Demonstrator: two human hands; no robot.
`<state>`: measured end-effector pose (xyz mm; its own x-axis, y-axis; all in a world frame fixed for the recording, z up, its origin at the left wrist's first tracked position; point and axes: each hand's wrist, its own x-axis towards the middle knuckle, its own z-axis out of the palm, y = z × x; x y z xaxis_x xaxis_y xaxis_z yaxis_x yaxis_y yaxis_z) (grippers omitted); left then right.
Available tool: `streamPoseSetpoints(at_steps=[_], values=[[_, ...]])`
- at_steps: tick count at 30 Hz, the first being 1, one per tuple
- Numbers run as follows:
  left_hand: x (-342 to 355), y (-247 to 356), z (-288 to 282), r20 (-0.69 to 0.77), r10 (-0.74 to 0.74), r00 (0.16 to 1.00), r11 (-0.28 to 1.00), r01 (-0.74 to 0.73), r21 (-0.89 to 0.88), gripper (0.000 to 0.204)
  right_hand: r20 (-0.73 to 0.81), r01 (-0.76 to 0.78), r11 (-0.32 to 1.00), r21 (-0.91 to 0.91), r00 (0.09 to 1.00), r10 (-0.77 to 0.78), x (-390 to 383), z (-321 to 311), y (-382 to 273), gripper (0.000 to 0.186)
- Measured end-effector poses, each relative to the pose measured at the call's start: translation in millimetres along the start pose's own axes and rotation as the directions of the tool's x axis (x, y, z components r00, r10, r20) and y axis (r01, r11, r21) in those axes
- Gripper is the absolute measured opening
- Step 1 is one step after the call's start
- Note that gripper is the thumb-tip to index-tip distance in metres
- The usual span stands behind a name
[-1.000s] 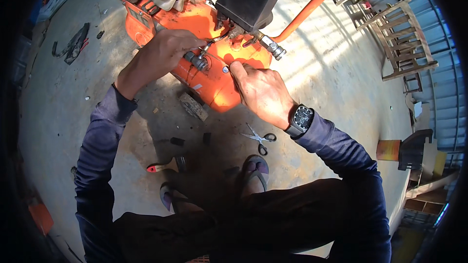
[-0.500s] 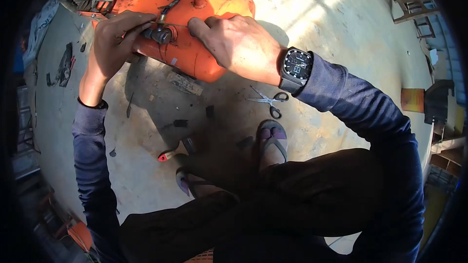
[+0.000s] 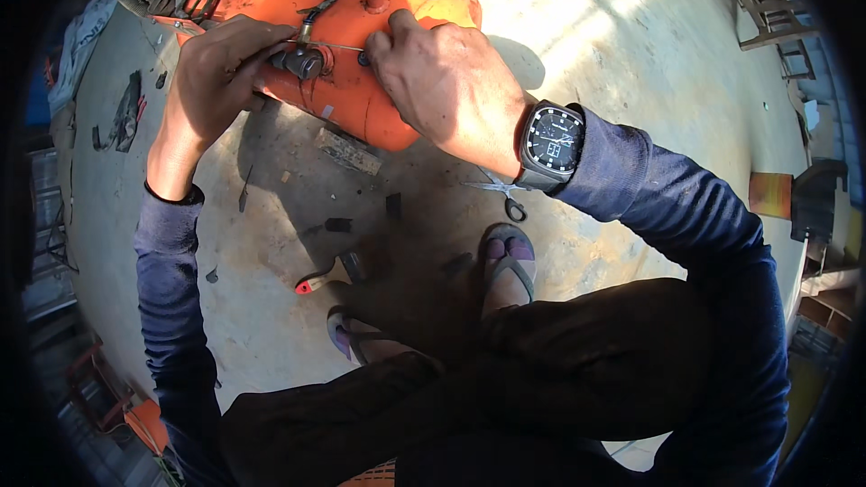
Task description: Repairing an air compressor by inspecting and tightening internal components.
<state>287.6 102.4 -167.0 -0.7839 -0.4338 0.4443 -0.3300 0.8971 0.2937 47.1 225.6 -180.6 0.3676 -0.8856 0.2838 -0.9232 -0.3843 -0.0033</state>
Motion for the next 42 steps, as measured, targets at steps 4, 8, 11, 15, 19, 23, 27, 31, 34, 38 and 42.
streamPoseSetpoints(at_steps=[4,8,11,15,19,23,27,31,34,38,42], values=[[1,-3,3,-0.023,0.001,1.000,0.999,0.000,0.047,0.022,0.040,-0.015,0.997,0.081,0.999,0.012,1,-3,4,0.016],[-2,-8,4,-0.007,-0.024,1.000,1.000,0.024,0.017,0.021,-0.014,0.062,0.992,0.114,0.998,-0.061,2,-9,6,0.013],[-3,-11,6,-0.023,-0.044,0.999,0.999,0.044,-0.015,0.018,-0.055,0.074,0.995,0.072,0.996,-0.070,4,-13,2,0.011],[-4,-13,8,-0.038,-0.054,0.998,0.998,0.053,-0.033,0.015,0.009,0.021,0.990,0.142,1.000,-0.022,5,-21,-2,0.010],[-4,-16,8,-0.042,-0.076,0.996,0.997,0.077,0.021,0.014,0.020,0.017,0.977,0.214,1.000,-0.022,10,-32,0,0.011],[-4,-15,9,-0.049,-0.048,0.998,0.998,0.050,0.044,0.016,-0.050,0.093,0.969,0.228,0.995,-0.084,19,-40,-1,0.013],[-8,-11,12,0.006,-0.196,0.981,0.975,0.196,-0.109,0.017,-0.150,0.191,0.957,0.219,0.976,-0.160,26,-36,-2,0.012],[-10,-18,14,0.031,-0.194,0.981,0.960,0.196,-0.198,0.017,-0.131,0.235,0.957,0.171,0.968,-0.214,44,-42,-7,0.013],[-9,-25,15,0.022,-0.130,0.991,0.967,0.132,-0.220,0.018,-0.010,0.268,0.954,0.137,0.963,-0.269,75,-69,-20,0.018],[-16,-26,13,0.075,-0.099,0.992,0.964,0.114,-0.238,0.022,0.305,0.151,0.982,0.111,0.936,-0.178,118,-110,-42,0.028],[-29,-28,10,0.068,-0.164,0.984,0.969,0.174,-0.177,0.025,0.462,-0.039,0.999,-0.002,0.886,0.035,125,-107,-62,0.020]])
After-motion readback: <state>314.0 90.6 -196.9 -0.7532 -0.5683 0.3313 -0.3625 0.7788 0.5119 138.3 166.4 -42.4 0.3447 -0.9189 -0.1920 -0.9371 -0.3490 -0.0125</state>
